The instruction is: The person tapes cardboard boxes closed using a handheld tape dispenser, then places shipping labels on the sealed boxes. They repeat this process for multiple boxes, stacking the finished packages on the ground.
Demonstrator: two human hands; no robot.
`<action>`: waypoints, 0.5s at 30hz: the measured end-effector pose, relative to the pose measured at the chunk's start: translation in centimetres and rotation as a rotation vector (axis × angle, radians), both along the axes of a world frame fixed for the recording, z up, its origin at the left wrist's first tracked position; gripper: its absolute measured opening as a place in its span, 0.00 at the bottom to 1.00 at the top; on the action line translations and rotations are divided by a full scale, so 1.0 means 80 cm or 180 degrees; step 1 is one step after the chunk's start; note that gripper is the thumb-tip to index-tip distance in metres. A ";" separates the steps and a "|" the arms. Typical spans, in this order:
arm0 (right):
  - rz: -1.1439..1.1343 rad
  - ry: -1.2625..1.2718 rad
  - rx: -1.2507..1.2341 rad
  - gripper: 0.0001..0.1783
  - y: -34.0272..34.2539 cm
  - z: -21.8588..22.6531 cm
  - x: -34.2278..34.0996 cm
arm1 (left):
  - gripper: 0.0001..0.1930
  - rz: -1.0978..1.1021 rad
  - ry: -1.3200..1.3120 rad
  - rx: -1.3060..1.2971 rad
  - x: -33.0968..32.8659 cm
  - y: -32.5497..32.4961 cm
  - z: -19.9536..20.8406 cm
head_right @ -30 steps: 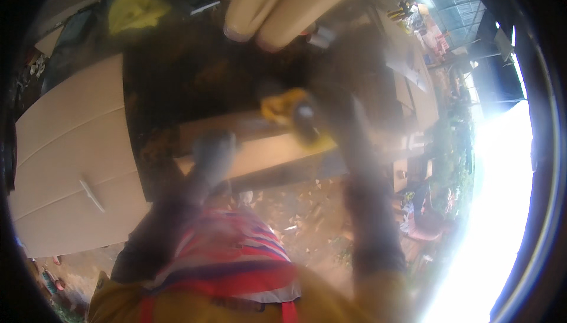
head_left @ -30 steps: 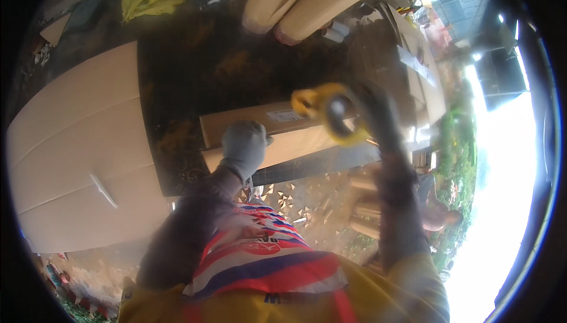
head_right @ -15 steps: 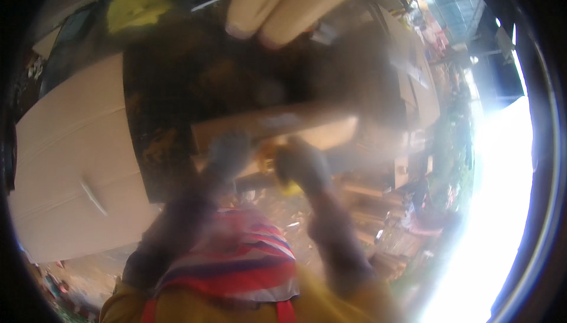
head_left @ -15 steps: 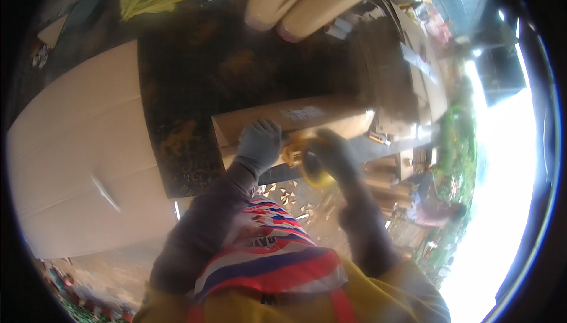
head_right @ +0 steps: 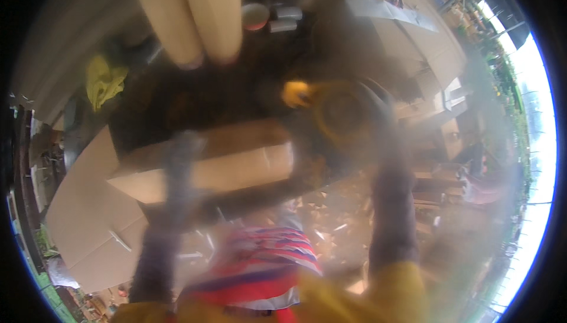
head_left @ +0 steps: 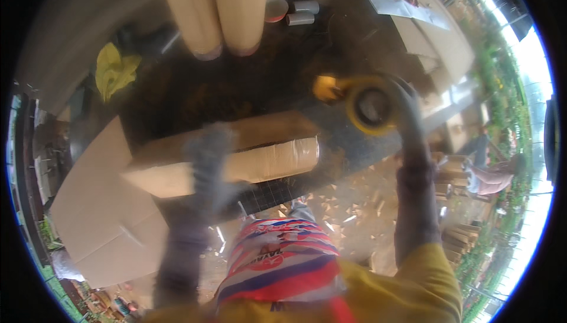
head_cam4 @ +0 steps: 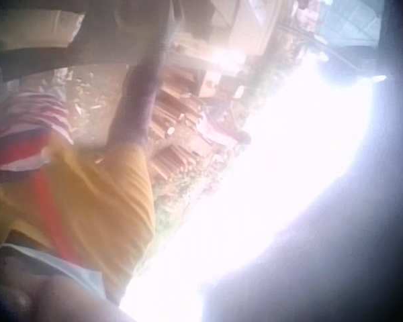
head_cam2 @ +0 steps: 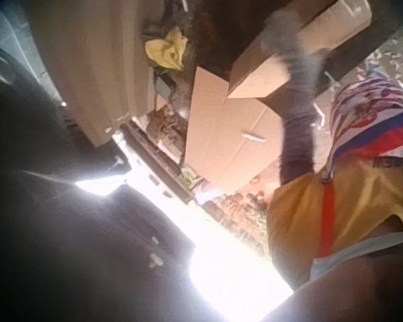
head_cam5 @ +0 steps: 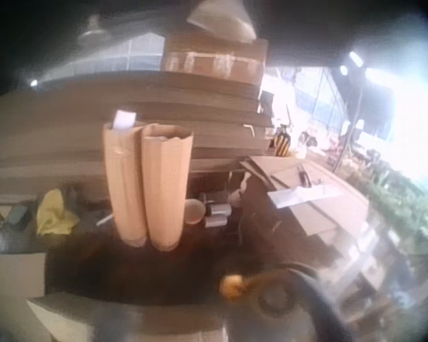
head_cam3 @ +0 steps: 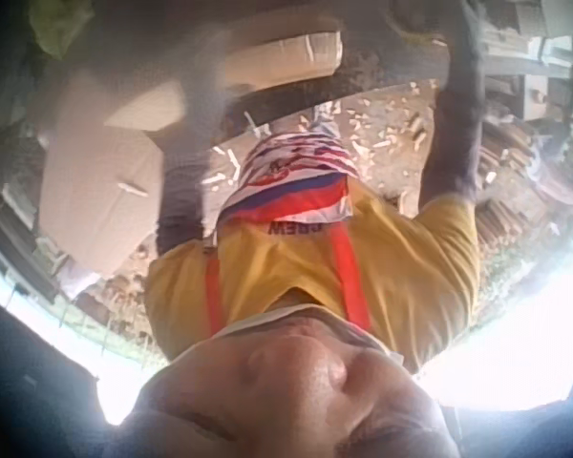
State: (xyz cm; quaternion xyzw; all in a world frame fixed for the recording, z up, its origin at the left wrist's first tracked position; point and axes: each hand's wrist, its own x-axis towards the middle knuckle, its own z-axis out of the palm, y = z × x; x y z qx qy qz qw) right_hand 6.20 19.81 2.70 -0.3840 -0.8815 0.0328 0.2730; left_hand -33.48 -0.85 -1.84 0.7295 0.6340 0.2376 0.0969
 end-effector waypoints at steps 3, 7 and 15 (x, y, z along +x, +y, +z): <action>0.0455 0.1990 -0.2596 0.19 0.095 -0.061 -0.115 | 0.60 0.0026 0.0229 -0.0252 0.127 0.038 -0.046; 0.1544 0.0052 -0.3115 0.21 0.152 -0.130 -0.205 | 0.59 0.0469 0.0864 0.0247 0.143 0.052 -0.091; 0.0354 0.1630 -0.3776 0.29 0.012 -0.096 0.124 | 0.58 0.0747 0.0913 0.0523 0.143 0.070 -0.107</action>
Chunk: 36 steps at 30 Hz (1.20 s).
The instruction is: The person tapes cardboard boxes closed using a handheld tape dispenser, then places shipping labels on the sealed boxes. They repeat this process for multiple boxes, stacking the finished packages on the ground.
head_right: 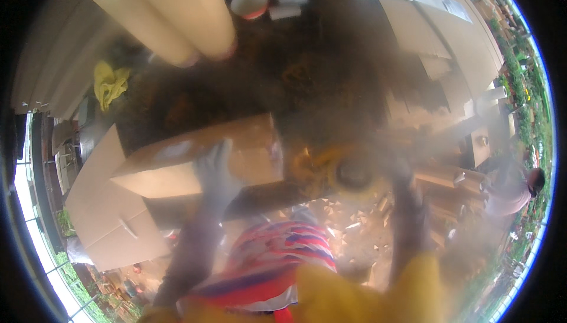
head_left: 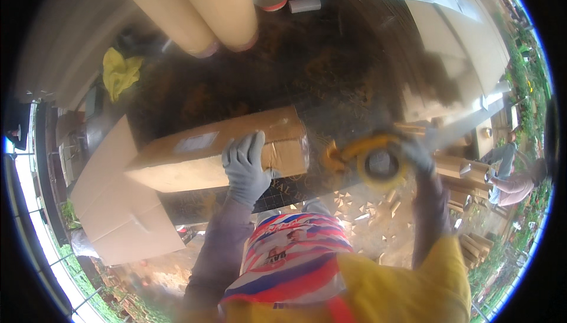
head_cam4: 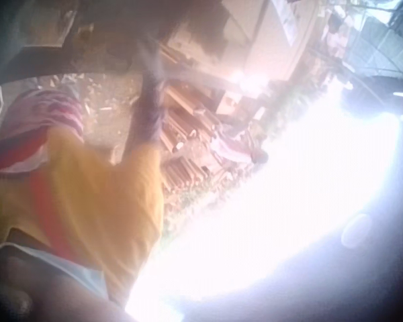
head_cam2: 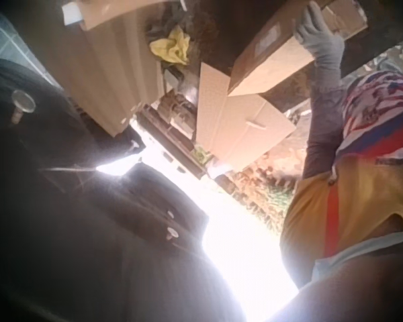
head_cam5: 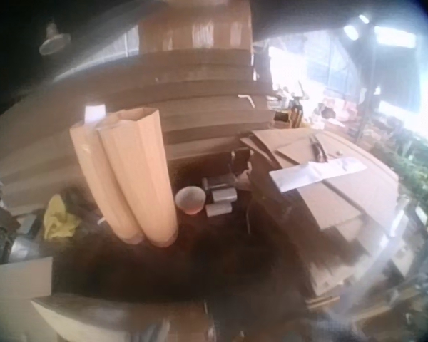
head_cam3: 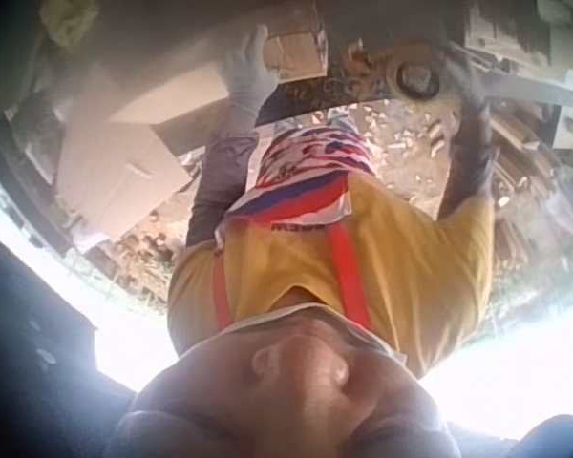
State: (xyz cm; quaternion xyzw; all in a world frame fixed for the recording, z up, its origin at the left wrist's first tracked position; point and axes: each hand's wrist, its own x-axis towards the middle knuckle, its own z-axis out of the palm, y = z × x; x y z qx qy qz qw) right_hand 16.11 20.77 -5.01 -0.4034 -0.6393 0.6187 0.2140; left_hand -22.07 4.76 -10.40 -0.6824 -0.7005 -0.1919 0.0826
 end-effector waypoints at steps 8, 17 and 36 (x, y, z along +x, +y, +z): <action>-0.1081 0.0392 -0.0479 0.21 -0.189 -0.088 -0.189 | 0.55 0.0111 -0.0226 -0.0035 0.009 0.028 0.021; -0.1191 -0.0442 0.0623 0.21 -0.146 0.045 -0.070 | 0.22 -0.1657 -0.1672 -0.1693 -0.050 0.154 0.028; 0.2093 0.0515 0.0553 0.20 0.194 -0.042 -0.334 | 0.53 0.0249 -0.0124 -0.0249 0.014 0.028 0.013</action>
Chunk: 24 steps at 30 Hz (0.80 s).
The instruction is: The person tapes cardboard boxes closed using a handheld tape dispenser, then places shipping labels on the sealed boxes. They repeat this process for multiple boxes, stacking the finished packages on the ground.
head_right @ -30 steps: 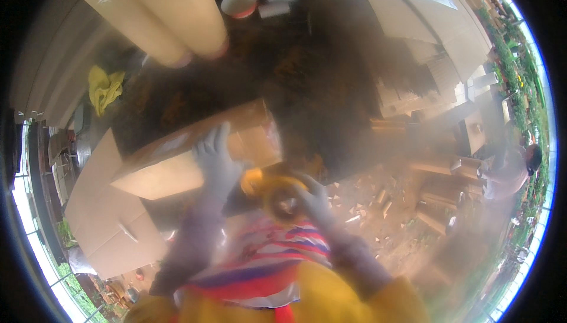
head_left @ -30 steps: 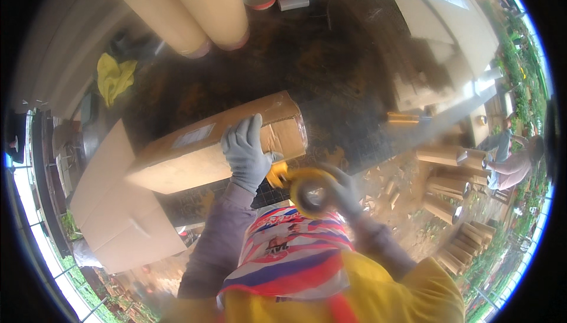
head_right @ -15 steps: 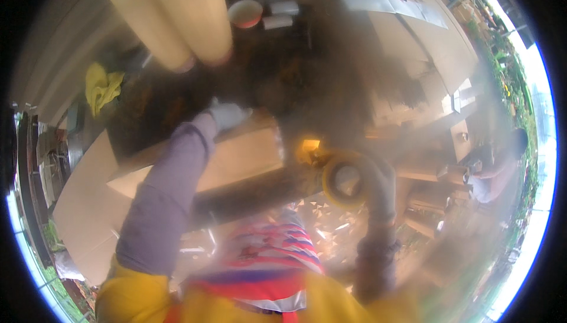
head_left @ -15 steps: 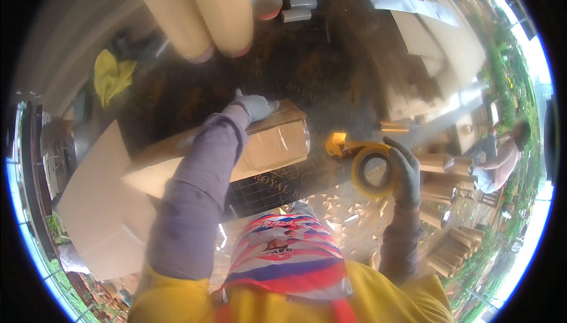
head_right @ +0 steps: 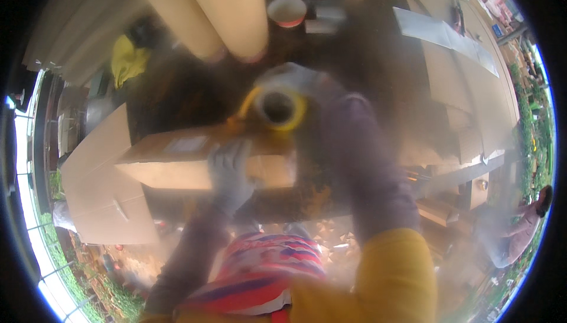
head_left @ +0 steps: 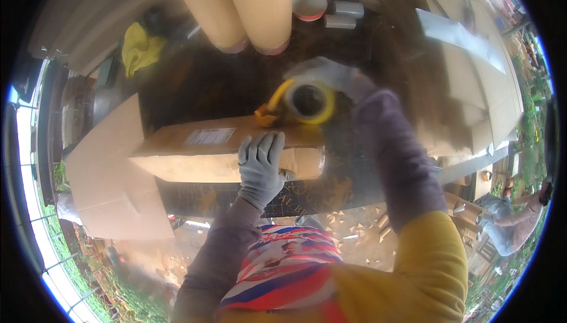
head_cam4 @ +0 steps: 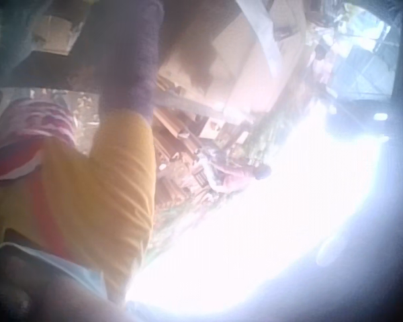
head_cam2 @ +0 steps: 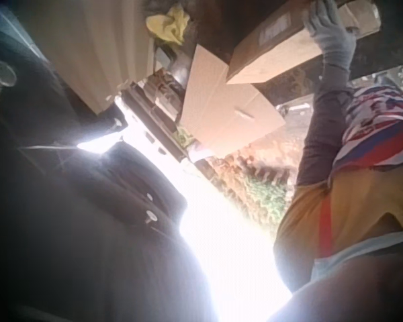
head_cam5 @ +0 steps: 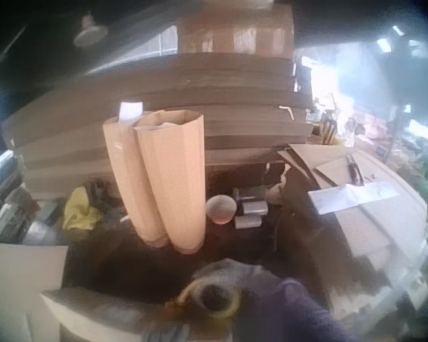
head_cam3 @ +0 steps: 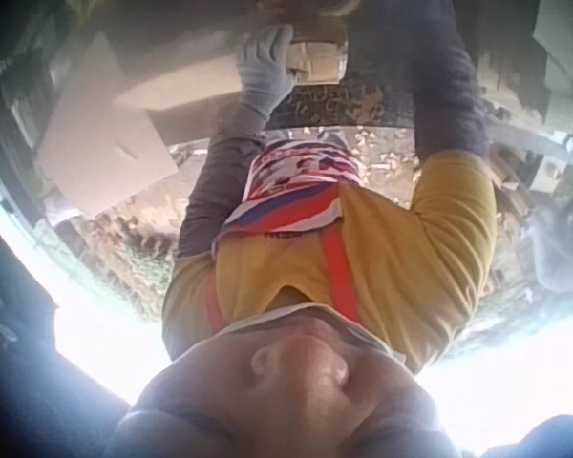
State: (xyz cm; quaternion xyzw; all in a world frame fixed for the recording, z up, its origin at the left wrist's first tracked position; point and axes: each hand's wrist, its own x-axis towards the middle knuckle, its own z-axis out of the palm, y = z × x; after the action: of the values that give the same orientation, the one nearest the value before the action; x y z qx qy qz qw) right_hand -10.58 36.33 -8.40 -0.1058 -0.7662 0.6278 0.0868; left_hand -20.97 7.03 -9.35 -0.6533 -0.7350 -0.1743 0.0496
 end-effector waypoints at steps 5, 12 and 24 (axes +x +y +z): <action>0.0128 -0.0052 -0.1262 0.23 -0.032 0.065 0.168 | 0.53 -0.0026 -0.0002 0.0163 -0.003 0.003 0.000; -0.1858 -0.0745 0.0737 0.19 -0.268 0.029 0.164 | 0.57 -0.0011 0.0049 0.0343 -0.003 0.009 -0.002; -0.4061 0.0036 -0.1731 0.20 -0.289 -0.008 0.021 | 0.46 -0.0212 0.0075 -0.0929 -0.113 0.198 0.042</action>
State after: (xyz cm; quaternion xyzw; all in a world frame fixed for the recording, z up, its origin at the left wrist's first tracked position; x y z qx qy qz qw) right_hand -8.86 13.24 -9.04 -0.5503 -0.3693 0.6244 0.4134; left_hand -30.03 22.87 -5.98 -0.6796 -0.7299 -0.0596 -0.0431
